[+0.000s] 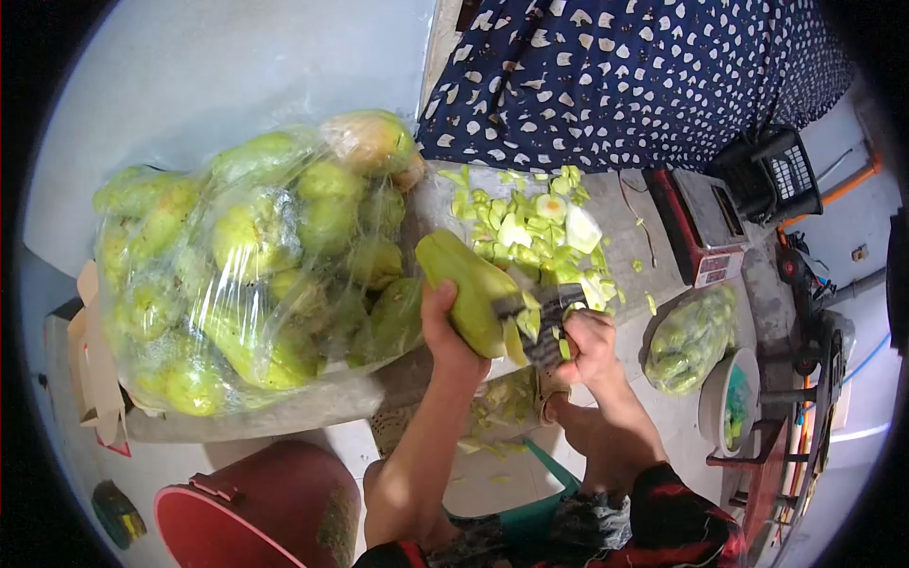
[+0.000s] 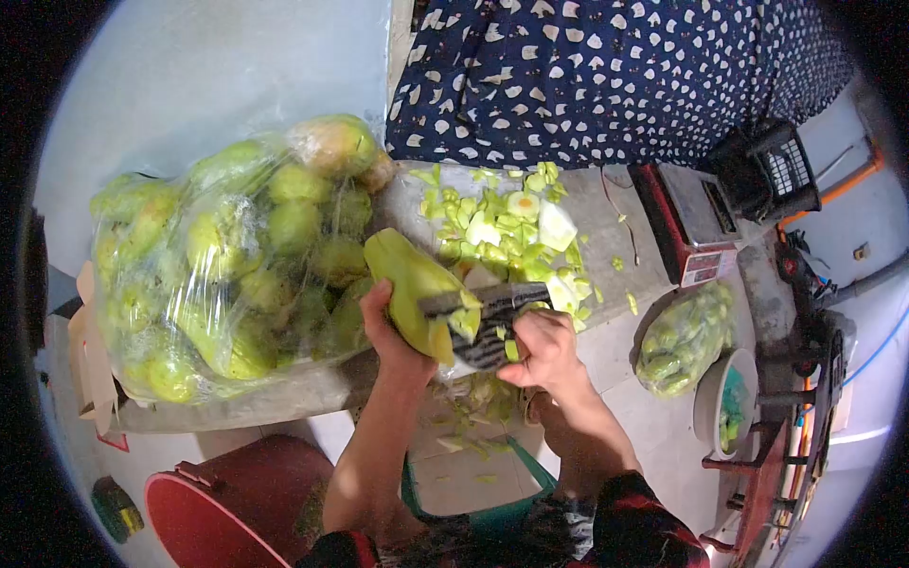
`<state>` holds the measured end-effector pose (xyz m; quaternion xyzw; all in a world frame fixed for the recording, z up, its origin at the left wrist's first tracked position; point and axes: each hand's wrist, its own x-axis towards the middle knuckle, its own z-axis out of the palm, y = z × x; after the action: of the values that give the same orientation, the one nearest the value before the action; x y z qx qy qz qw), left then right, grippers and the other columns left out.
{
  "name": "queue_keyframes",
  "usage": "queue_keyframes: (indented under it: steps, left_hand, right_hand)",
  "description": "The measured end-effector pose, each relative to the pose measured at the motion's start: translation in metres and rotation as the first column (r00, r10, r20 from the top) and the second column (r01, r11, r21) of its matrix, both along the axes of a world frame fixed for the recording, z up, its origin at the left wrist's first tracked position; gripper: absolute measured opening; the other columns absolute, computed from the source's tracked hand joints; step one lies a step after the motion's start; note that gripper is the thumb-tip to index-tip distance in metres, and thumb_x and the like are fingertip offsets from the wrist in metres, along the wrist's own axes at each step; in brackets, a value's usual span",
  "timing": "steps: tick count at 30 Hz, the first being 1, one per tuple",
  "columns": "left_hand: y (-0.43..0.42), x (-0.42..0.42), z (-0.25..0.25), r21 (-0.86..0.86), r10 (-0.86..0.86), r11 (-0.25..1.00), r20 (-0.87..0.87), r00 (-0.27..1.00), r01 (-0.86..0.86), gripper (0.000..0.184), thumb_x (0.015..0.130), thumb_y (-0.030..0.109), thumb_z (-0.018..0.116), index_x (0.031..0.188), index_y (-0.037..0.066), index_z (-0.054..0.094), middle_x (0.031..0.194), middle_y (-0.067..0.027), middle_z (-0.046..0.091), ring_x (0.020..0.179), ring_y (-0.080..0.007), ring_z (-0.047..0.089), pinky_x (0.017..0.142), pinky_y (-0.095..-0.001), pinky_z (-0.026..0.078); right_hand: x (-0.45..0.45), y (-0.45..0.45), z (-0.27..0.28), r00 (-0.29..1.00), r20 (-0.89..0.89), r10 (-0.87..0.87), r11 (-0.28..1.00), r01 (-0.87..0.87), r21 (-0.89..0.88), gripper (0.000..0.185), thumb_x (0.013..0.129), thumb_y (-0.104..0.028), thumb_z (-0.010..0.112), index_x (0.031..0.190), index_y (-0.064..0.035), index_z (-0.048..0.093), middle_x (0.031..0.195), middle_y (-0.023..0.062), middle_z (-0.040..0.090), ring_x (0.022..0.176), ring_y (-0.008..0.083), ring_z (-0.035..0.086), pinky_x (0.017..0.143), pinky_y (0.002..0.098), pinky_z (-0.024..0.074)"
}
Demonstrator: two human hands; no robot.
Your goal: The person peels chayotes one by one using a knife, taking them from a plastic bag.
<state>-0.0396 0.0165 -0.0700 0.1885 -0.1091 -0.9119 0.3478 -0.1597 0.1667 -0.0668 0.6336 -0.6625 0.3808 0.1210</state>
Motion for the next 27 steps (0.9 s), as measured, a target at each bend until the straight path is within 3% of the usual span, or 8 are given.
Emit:
queue_keyframes:
  steps: [1, 3, 7, 13, 16, 20, 24, 27]
  left_hand:
    - [-0.001, 0.001, -0.001, 0.002, 0.004, 1.000, -0.004, 1.000, -0.004, 0.059, 0.082, 0.046, 0.055, 0.125, 0.006, 0.052, 0.114, -0.0123, 0.062, 0.102, -0.0277, 0.061, 0.092, -0.0424, 0.049]
    - [-0.001, 0.005, -0.004, 0.009, -0.120, 0.993, -0.072, 0.990, 0.121, 0.053, 0.084, 0.029, 0.052, 0.131, 0.007, 0.041, 0.113, -0.0141, 0.057, 0.101, -0.0271, 0.062, 0.089, -0.0411, 0.052]
    - [-0.001, -0.001, -0.007, -0.005, -0.139, 0.990, -0.116, 0.983, 0.139, 0.054, 0.083, 0.029, 0.054, 0.130, 0.007, 0.041, 0.112, -0.0132, 0.057, 0.100, -0.0264, 0.062, 0.087, -0.0406, 0.053]
    - [-0.003, 0.004, -0.010, -0.061, -0.167, 0.985, -0.065, 0.984, 0.164, 0.058, 0.079, 0.032, 0.060, 0.128, 0.004, 0.044, 0.110, -0.0127, 0.058, 0.097, -0.0252, 0.062, 0.084, -0.0395, 0.053]
    - [-0.008, 0.004, 0.002, -0.084, -0.121, 0.990, -0.049, 0.991, 0.116, 0.060, 0.077, 0.032, 0.062, 0.127, 0.003, 0.045, 0.108, -0.0123, 0.059, 0.096, -0.0240, 0.062, 0.083, -0.0381, 0.053]
    - [-0.010, 0.008, 0.012, -0.280, -0.211, 0.938, 0.008, 0.977, 0.205, 0.061, 0.074, 0.030, 0.062, 0.126, 0.001, 0.046, 0.104, -0.0122, 0.059, 0.091, -0.0229, 0.063, 0.081, -0.0359, 0.053]
    - [-0.010, 0.009, 0.015, -0.225, -0.224, 0.952, -0.054, 0.973, 0.207, 0.061, 0.073, 0.029, 0.062, 0.125, 0.001, 0.047, 0.104, -0.0122, 0.059, 0.091, -0.0222, 0.063, 0.081, -0.0354, 0.053]
    - [-0.018, 0.009, 0.003, -0.264, -0.272, 0.935, -0.108, 0.956, 0.237, 0.061, 0.076, 0.031, 0.060, 0.127, 0.001, 0.046, 0.109, -0.0156, 0.060, 0.096, -0.0257, 0.063, 0.084, -0.0386, 0.053]
  right_hand:
    - [0.001, 0.000, 0.006, 0.998, 0.007, 0.056, 0.998, -0.056, 0.004, 0.074, 0.085, -0.073, 0.046, 0.056, -0.0060, 0.037, 0.050, 0.0061, 0.034, 0.040, 0.0254, 0.039, 0.039, 0.0359, 0.0327]
    - [0.010, 0.002, 0.020, 0.991, 0.012, 0.134, 0.991, -0.134, 0.023, 0.073, 0.083, -0.074, 0.048, 0.055, -0.0073, 0.036, 0.052, 0.0050, 0.034, 0.042, 0.0238, 0.038, 0.040, 0.0348, 0.0300]
    - [0.021, -0.001, 0.032, 0.973, 0.007, 0.229, 0.974, -0.229, 0.001, 0.073, 0.081, -0.076, 0.050, 0.054, -0.0089, 0.034, 0.051, 0.0022, 0.032, 0.041, 0.0219, 0.037, 0.039, 0.0343, 0.0276]
    - [0.001, 0.002, 0.007, 0.996, 0.067, 0.053, 0.998, -0.056, 0.040, 0.073, 0.085, -0.074, 0.045, 0.055, -0.0074, 0.037, 0.050, 0.0057, 0.032, 0.040, 0.0258, 0.038, 0.039, 0.0362, 0.0310]
    - [0.008, 0.007, 0.014, 0.994, 0.084, 0.064, 0.997, -0.068, 0.045, 0.073, 0.086, -0.072, 0.045, 0.056, -0.0062, 0.037, 0.050, 0.0058, 0.033, 0.040, 0.0260, 0.039, 0.040, 0.0366, 0.0324]
    - [0.016, 0.006, 0.033, 0.968, 0.067, 0.241, 0.970, -0.242, 0.007, 0.075, 0.085, -0.075, 0.045, 0.056, -0.0058, 0.036, 0.051, 0.0056, 0.032, 0.040, 0.0250, 0.038, 0.039, 0.0358, 0.0308]
    - [-0.002, 0.011, 0.005, 0.992, 0.124, 0.029, 0.995, -0.040, 0.089, 0.074, 0.086, -0.074, 0.043, 0.056, -0.0066, 0.036, 0.050, 0.0047, 0.033, 0.040, 0.0241, 0.039, 0.039, 0.0355, 0.0305]
    - [0.002, 0.010, 0.010, 0.993, 0.095, 0.063, 0.995, -0.070, 0.066, 0.074, 0.086, -0.074, 0.042, 0.056, -0.0066, 0.035, 0.049, 0.0052, 0.032, 0.040, 0.0252, 0.039, 0.039, 0.0363, 0.0309]
